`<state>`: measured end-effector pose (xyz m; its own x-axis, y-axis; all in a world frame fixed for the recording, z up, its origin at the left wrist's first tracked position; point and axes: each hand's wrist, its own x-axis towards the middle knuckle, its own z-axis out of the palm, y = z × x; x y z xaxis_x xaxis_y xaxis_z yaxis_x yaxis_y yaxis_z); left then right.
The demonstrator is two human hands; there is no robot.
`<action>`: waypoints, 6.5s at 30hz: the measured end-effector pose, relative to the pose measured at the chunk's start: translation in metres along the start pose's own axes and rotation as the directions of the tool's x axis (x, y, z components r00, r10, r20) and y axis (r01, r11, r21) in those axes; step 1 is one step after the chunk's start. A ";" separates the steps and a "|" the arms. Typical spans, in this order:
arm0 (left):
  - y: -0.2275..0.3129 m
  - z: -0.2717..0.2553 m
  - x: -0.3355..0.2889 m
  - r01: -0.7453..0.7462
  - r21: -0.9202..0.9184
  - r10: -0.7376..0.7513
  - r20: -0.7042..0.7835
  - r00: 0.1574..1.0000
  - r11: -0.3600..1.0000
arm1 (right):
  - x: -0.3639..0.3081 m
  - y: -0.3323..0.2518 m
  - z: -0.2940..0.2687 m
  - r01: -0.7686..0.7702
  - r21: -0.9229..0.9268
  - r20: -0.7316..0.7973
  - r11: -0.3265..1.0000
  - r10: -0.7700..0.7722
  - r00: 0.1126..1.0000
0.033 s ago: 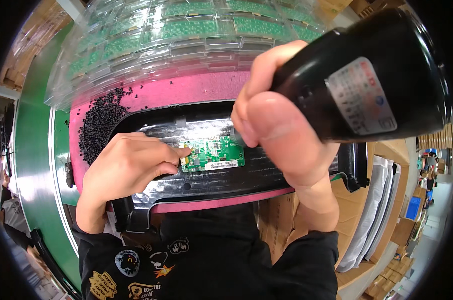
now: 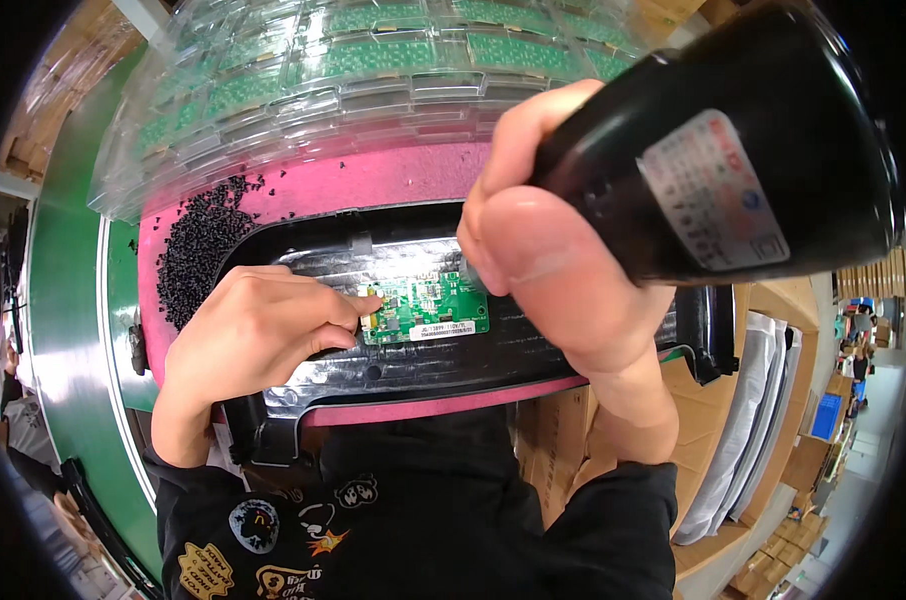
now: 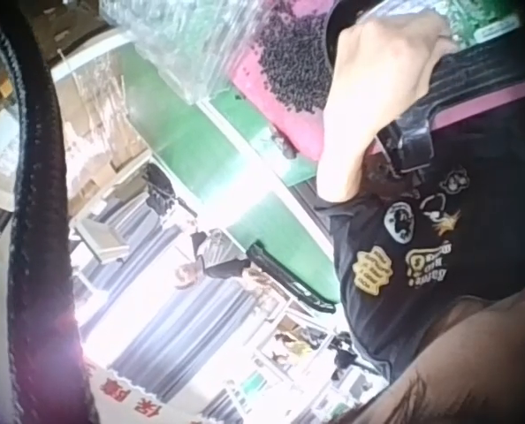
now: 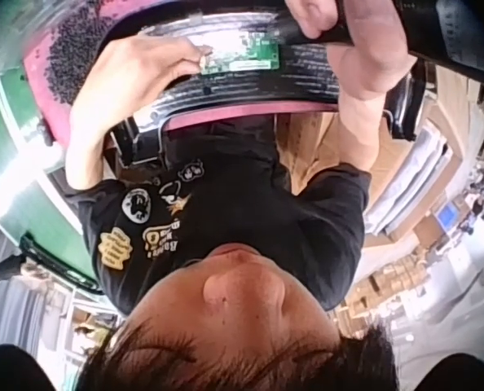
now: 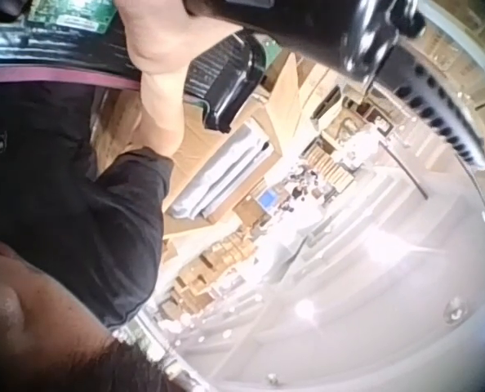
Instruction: Assembling electronic circuit boards into plastic housings and using a tool to secure components.
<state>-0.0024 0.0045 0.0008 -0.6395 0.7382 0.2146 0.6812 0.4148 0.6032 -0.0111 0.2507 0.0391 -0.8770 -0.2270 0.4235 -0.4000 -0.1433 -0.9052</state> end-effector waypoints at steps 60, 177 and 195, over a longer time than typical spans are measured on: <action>-0.010 0.004 -0.009 0.245 0.022 -0.237 -0.194 0.952 0.969 | 0.011 0.014 0.064 0.002 0.106 0.060 0.994 -0.009 0.998; -0.009 0.004 -0.008 0.301 -0.040 -0.301 0.003 0.953 0.953 | -0.023 0.002 0.063 0.035 0.227 0.167 0.973 -0.074 0.983; -0.010 0.006 -0.005 -0.127 -0.213 0.101 -0.130 0.986 0.969 | -0.019 -0.023 0.051 0.259 0.417 -0.027 0.871 -0.273 0.962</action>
<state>-0.0038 -0.0003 -0.0110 -0.6085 0.7010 0.3719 0.6653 0.1952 0.7206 0.0285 0.2088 0.0537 -0.7416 -0.1531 0.6531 -0.4646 -0.5852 -0.6647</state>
